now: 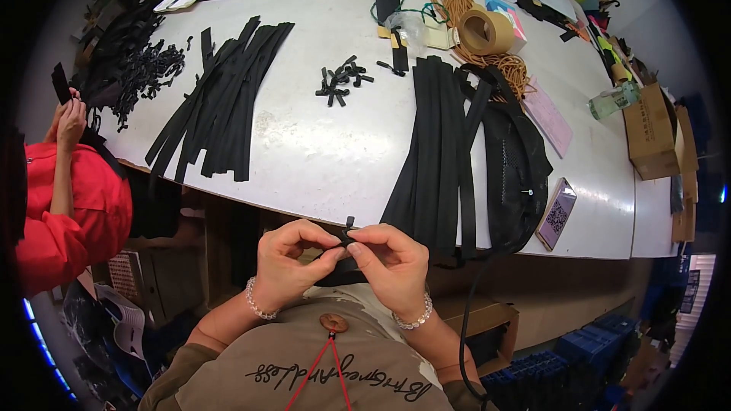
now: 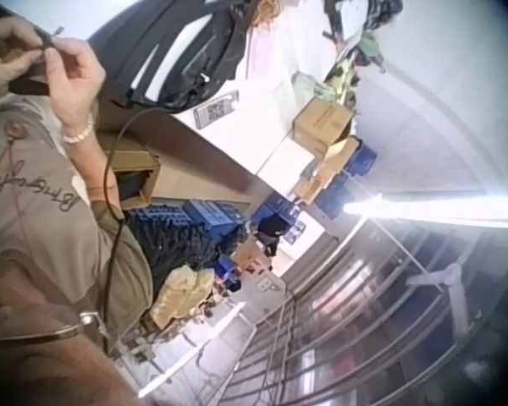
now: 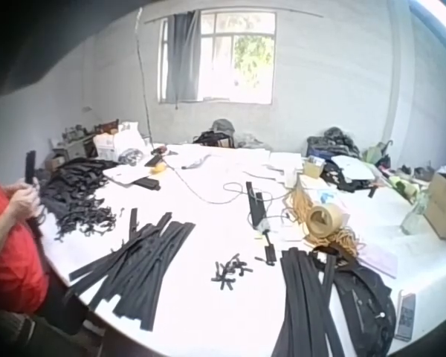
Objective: Assembling plastic buckles onto black webbing straps at a workshop bench.
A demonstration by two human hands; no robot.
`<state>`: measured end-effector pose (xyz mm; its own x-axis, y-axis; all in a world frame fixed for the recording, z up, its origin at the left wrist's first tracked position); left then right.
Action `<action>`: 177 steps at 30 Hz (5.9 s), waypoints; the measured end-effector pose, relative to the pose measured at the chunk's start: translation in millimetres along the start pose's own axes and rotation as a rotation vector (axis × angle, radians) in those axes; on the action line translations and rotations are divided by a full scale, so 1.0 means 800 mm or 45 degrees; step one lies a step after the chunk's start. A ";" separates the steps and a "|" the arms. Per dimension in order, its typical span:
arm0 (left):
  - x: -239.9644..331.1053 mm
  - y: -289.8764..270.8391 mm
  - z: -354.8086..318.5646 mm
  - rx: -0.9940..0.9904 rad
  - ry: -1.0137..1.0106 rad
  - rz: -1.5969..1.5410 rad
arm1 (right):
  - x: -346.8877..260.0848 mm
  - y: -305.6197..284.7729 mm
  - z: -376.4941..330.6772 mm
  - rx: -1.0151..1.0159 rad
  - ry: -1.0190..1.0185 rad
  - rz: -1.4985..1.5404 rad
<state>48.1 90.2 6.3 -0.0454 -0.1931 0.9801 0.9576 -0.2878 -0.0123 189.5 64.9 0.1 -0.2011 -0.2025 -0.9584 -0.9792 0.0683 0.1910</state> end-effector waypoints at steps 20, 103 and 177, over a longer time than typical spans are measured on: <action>0.005 -0.003 -0.002 0.029 0.087 0.000 | -0.003 0.002 -0.002 0.009 -0.062 -0.036; -0.038 0.006 0.005 0.221 -0.211 -0.437 | 0.012 0.004 0.007 0.078 -0.102 0.057; 0.014 0.001 -0.014 -0.155 0.412 -0.117 | -0.027 0.009 -0.038 0.006 -0.552 -0.412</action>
<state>45.3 76.9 15.0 -0.2364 -0.4423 0.8651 0.9052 -0.4238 0.0307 186.2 40.0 28.5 0.1413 0.2077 -0.9679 -0.9890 0.0738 -0.1286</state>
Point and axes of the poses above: each hand's wrist, its own z-axis towards the middle knuckle, its own y-axis out of the palm, x = y × z, the point moved 9 cm from there along z, towards the middle knuckle, and after that the axes turned 12 degrees about y, right-handed, at the moved point
